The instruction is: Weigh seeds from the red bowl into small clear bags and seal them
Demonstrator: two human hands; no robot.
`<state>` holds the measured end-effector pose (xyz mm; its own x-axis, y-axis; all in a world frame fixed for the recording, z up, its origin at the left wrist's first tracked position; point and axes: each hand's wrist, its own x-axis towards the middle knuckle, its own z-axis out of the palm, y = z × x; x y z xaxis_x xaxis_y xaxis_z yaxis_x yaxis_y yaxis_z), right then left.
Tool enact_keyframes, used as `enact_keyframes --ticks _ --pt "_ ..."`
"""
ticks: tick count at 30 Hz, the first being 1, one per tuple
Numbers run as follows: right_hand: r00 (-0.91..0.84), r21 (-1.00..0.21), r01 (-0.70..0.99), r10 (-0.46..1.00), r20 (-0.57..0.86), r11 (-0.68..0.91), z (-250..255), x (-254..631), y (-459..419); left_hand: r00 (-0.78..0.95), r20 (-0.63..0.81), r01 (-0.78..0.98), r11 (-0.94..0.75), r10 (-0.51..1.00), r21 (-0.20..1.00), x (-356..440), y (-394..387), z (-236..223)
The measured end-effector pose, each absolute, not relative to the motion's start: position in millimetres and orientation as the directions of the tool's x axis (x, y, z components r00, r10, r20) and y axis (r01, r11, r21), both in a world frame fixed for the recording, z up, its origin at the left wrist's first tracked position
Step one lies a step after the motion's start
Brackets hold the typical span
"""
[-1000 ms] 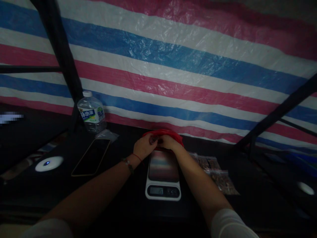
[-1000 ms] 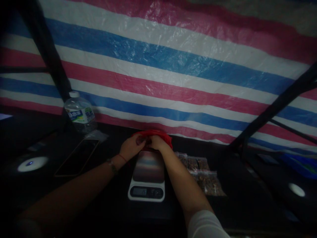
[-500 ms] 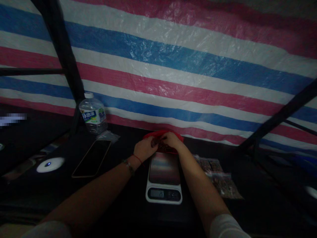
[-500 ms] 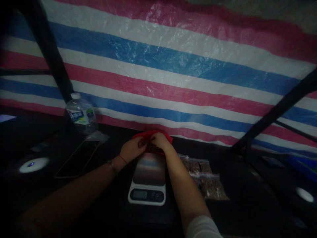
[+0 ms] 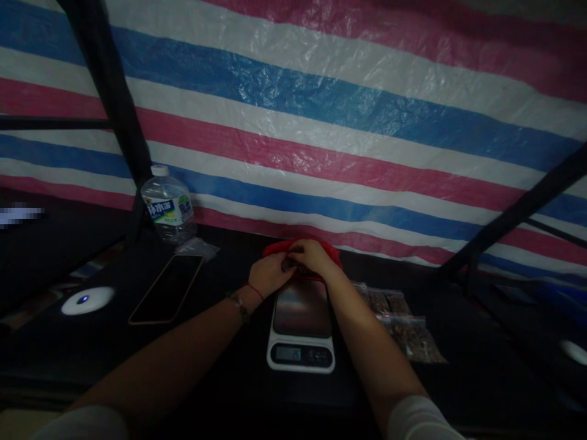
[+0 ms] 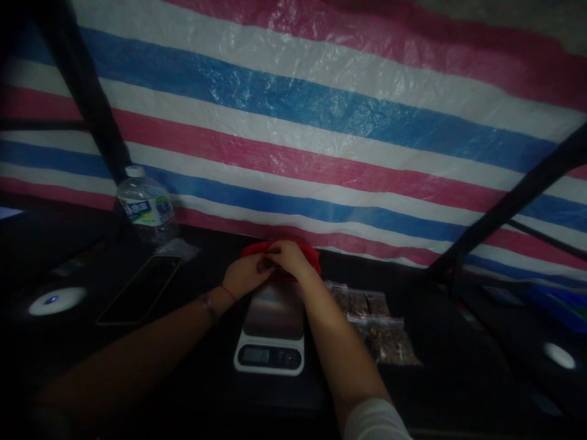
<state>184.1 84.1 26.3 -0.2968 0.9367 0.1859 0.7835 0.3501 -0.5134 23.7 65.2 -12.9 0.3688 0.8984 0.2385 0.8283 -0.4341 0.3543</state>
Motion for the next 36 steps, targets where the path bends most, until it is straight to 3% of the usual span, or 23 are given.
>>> enact_keyframes --ticks 13,15,18,21,28,36 --pt "-0.288 -0.424 0.832 0.932 0.221 0.358 34.0 192.3 83.5 0.304 0.196 0.847 -0.358 0.932 0.393 24.2 66.1 -14.8" --pt "-0.282 -0.354 0.876 0.943 0.174 0.327 33.9 199.0 82.5 0.284 0.189 0.849 -0.338 0.94 0.406 24.1 65.2 -13.3" --pt "-0.329 -0.278 0.909 0.944 -0.017 0.311 28.8 204.9 81.2 0.255 0.169 0.852 -0.304 0.952 0.427 24.5 64.2 -10.6" --pt "-0.402 -0.308 0.888 0.902 -0.158 0.342 18.6 202.5 81.4 0.246 0.153 0.855 -0.288 0.957 0.432 25.0 64.2 -9.7" --pt "-0.342 -0.232 0.924 0.928 -0.151 0.303 4.9 192.1 82.1 0.268 0.174 0.847 -0.317 0.948 0.427 23.5 67.7 -15.2" --pt "-0.32 -0.239 0.93 0.934 -0.159 0.278 5.3 193.7 80.2 0.26 0.162 0.857 -0.305 0.952 0.415 24.1 67.4 -14.4"
